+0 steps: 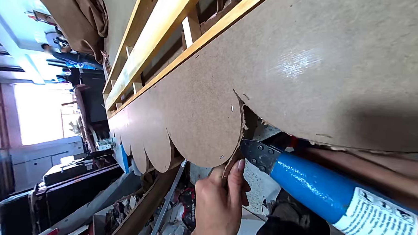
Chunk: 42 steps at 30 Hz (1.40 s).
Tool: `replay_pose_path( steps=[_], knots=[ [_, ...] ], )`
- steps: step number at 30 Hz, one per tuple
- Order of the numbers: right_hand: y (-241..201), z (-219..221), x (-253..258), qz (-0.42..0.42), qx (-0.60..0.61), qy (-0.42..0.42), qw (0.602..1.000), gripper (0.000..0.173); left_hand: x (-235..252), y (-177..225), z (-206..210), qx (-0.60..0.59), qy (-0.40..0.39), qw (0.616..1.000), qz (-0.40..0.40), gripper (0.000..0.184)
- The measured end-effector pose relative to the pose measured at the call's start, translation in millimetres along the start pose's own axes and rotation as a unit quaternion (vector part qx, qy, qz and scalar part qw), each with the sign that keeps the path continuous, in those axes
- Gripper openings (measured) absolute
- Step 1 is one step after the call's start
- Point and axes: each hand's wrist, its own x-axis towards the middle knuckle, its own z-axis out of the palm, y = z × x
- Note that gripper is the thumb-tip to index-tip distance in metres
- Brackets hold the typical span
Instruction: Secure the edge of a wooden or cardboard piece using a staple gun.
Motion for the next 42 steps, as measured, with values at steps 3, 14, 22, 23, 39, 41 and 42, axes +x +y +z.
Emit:
replay_pose_path(
  steps=[3, 14, 22, 23, 39, 41, 42],
  knots=[
    [19, 6, -19, -0.024, -0.008, -0.003, 1.0, 0.031, -15, -18, -21, 0.108, -0.031, 0.994, 0.007, 0.035],
    [28, 48, -67, -0.041, -0.103, 0.062, 0.992, 0.037, 9, -104, -96, 0.348, -0.021, 0.92, 0.179, 0.054],
    [31, 100, -115, 0.022, -0.123, 0.135, 0.983, 0.034, -55, -198, -133, 0.209, -0.271, 0.938, 0.054, 0.042],
    [14, 110, -111, 0.082, -0.114, 0.133, 0.981, 0.028, -66, -204, -141, 0.202, -0.287, 0.935, 0.055, 0.041],
    [-26, 180, -88, 0.024, -0.096, 0.317, 0.943, 0.017, 2, -244, -176, 0.124, -0.201, 0.971, 0.017, 0.056],
    [-12, 189, -102, 0.028, -0.082, 0.284, 0.955, 0.021, 5, -243, -179, 0.123, -0.216, 0.968, 0.02, 0.056],
    [-1, 194, -115, 0.039, -0.074, 0.263, 0.961, 0.024, 6, -243, -182, 0.124, -0.226, 0.966, 0.023, 0.056]
  ],
)
